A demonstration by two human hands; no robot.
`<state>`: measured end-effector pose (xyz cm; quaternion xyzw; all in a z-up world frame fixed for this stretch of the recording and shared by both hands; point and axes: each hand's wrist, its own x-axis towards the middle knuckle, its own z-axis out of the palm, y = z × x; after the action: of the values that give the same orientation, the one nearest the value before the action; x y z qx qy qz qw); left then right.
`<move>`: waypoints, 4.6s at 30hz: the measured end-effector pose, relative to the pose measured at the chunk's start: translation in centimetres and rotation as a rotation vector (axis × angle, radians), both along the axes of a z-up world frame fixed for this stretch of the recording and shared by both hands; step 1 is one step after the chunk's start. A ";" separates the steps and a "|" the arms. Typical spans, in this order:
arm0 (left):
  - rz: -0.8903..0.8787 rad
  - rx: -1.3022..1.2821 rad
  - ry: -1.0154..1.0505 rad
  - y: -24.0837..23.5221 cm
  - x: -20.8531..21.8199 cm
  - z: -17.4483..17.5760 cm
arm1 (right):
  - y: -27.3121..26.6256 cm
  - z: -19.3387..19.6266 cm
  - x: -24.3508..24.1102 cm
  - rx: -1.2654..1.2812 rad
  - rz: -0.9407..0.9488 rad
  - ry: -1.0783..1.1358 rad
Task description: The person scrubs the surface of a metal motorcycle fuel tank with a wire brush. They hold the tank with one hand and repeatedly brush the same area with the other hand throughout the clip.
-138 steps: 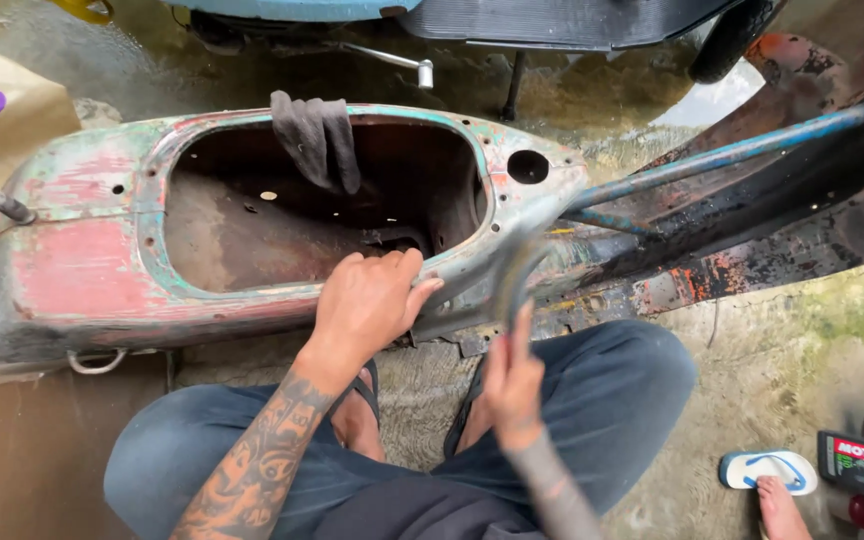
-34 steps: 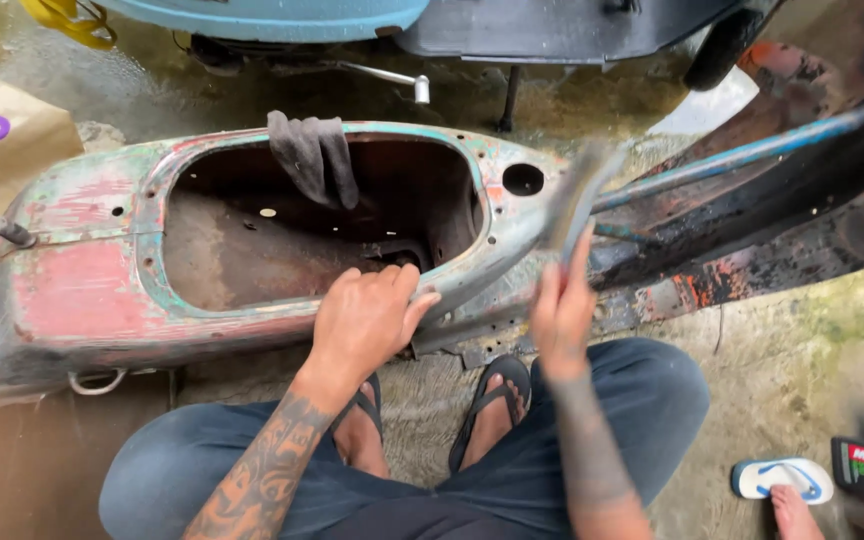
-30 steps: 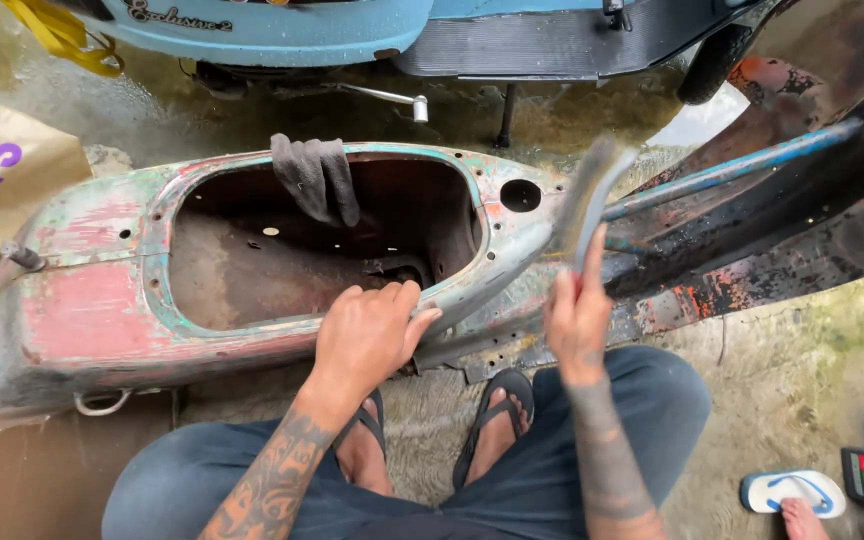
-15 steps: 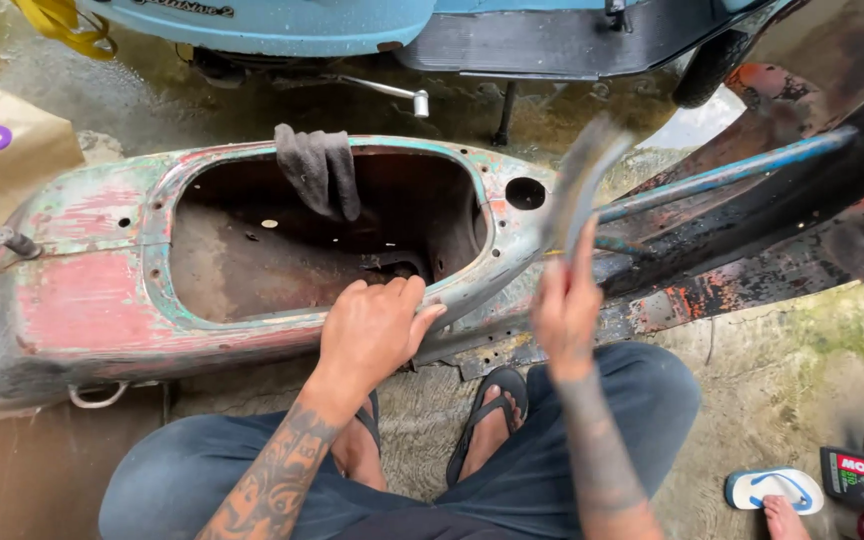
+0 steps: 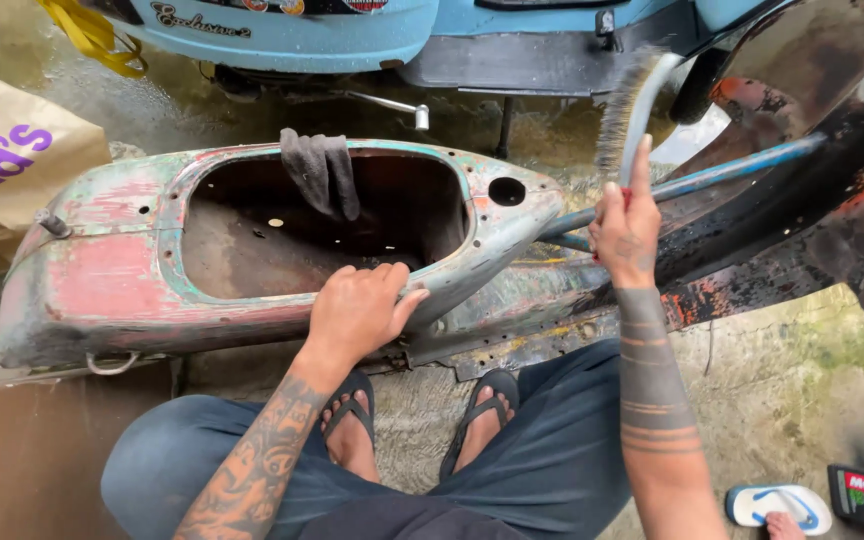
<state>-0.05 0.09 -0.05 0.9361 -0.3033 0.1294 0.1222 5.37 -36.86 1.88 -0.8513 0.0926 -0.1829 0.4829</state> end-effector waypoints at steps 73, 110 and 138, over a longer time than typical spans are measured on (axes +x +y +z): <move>0.134 -0.097 0.088 1.1 -0.6 -0.4 | 1.8 -3.7 -9.6 0.362 0.042 -0.072; 0.075 -0.131 -0.057 1.0 -0.5 0.3 | 13.6 -5.4 -10.8 -0.167 -0.076 -0.063; 0.076 -0.153 -0.044 1.4 -0.6 0.1 | 9.7 -2.4 -8.5 -0.256 -0.086 0.008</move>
<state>-0.68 1.50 0.07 0.9318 -0.2592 0.1774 0.1818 -3.18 -27.19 -0.53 -0.9020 0.1069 -0.2105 0.3615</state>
